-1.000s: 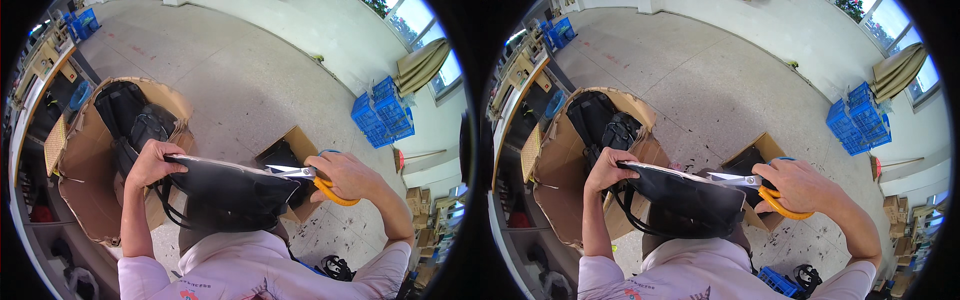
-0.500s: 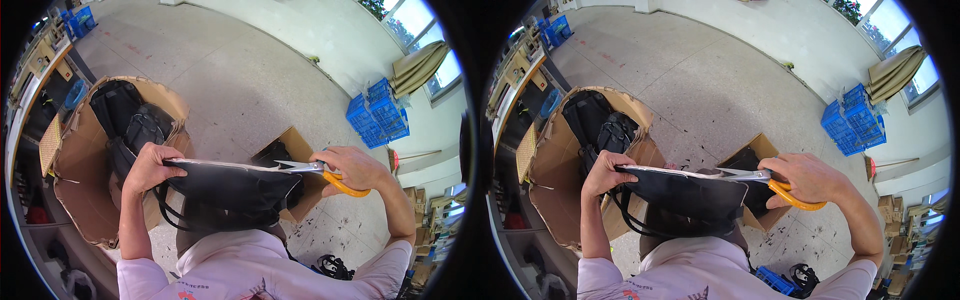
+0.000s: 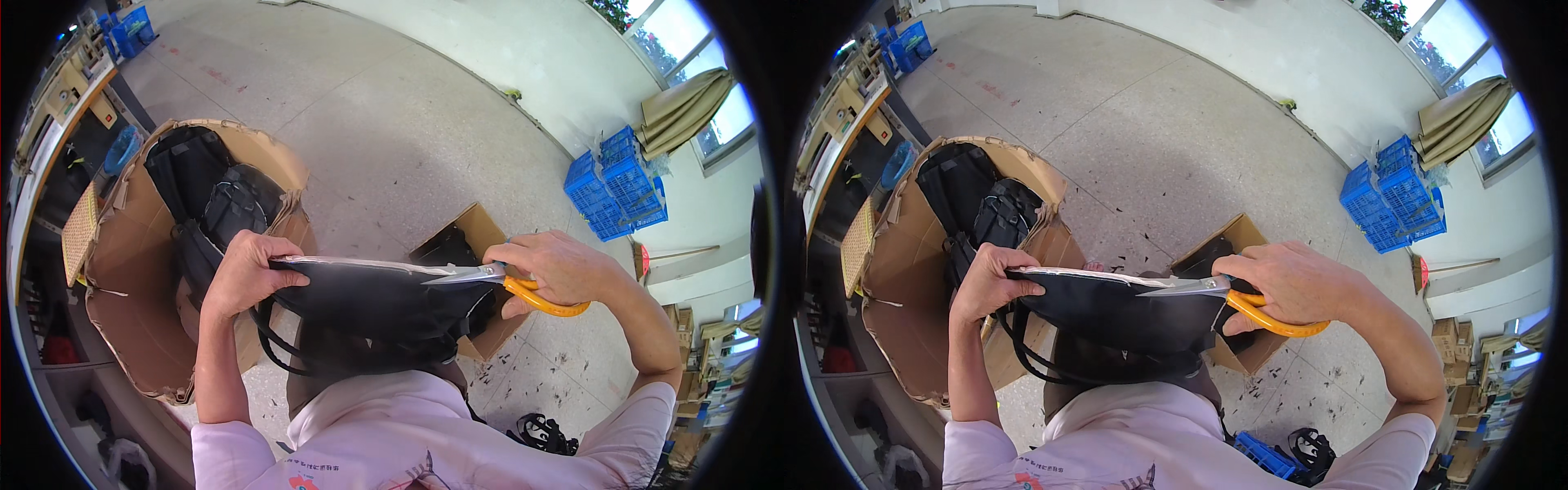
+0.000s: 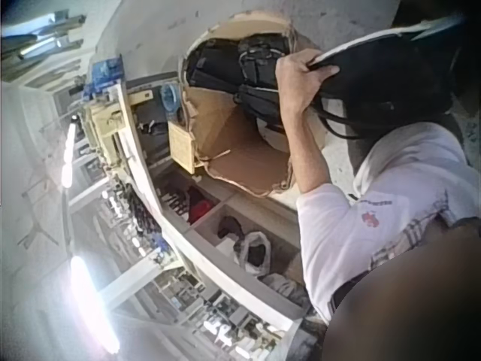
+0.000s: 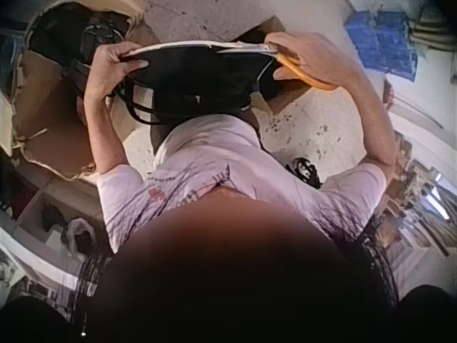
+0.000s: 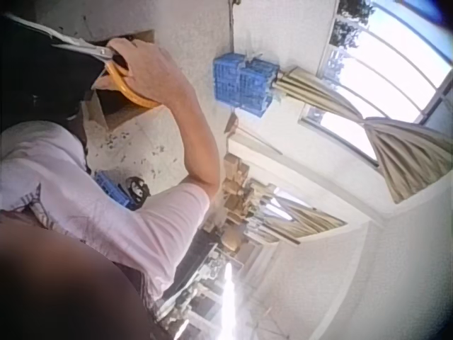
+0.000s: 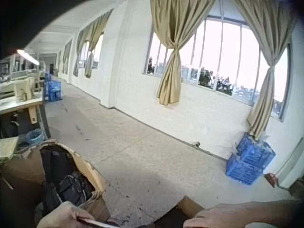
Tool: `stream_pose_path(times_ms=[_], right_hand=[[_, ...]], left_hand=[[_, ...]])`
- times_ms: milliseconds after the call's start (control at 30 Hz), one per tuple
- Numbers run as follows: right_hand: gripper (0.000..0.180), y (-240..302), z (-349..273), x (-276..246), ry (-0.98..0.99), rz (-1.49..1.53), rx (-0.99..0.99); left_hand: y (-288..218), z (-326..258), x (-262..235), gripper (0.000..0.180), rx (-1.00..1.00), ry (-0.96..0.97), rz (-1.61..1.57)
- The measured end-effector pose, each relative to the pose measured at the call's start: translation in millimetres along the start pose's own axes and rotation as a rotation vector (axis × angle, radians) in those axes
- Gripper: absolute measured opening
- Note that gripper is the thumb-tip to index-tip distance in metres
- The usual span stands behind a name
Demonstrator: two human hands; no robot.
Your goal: Using scissors to trim excess material or threads from a series of backpacks in a factory setting.
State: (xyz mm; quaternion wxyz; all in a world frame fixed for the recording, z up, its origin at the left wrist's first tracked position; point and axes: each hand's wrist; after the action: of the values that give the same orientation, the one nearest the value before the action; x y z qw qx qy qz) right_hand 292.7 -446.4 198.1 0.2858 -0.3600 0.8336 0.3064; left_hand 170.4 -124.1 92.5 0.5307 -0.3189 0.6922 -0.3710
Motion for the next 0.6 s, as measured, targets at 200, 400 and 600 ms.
stream_pose_path(times_ms=[200,400,600], right_hand=[[0.051,2.1,1.8,3.9,0.018,0.018,0.050],[0.055,13.4,4.7,-1.9,-0.074,-0.143,0.041],[0.053,14.9,13.5,-1.6,-0.057,-0.113,0.012]], left_hand=[[1.0,0.3,-0.8,0.020,-0.004,0.016,-0.027],[1.2,1.4,0.3,0.021,0.012,0.009,-0.005],[0.6,1.2,1.4,0.021,0.010,-0.008,-0.015]])
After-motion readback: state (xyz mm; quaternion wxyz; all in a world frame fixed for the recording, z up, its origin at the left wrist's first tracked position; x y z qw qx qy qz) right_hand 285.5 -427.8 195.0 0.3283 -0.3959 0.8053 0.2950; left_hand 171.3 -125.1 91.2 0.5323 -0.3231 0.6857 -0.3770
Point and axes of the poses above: each hand's wrist, its own z-axis towards the middle knuckle, its own x-axis out of the palm, y = z × x, and after that the axes turned 13 degrees about y, right-handed
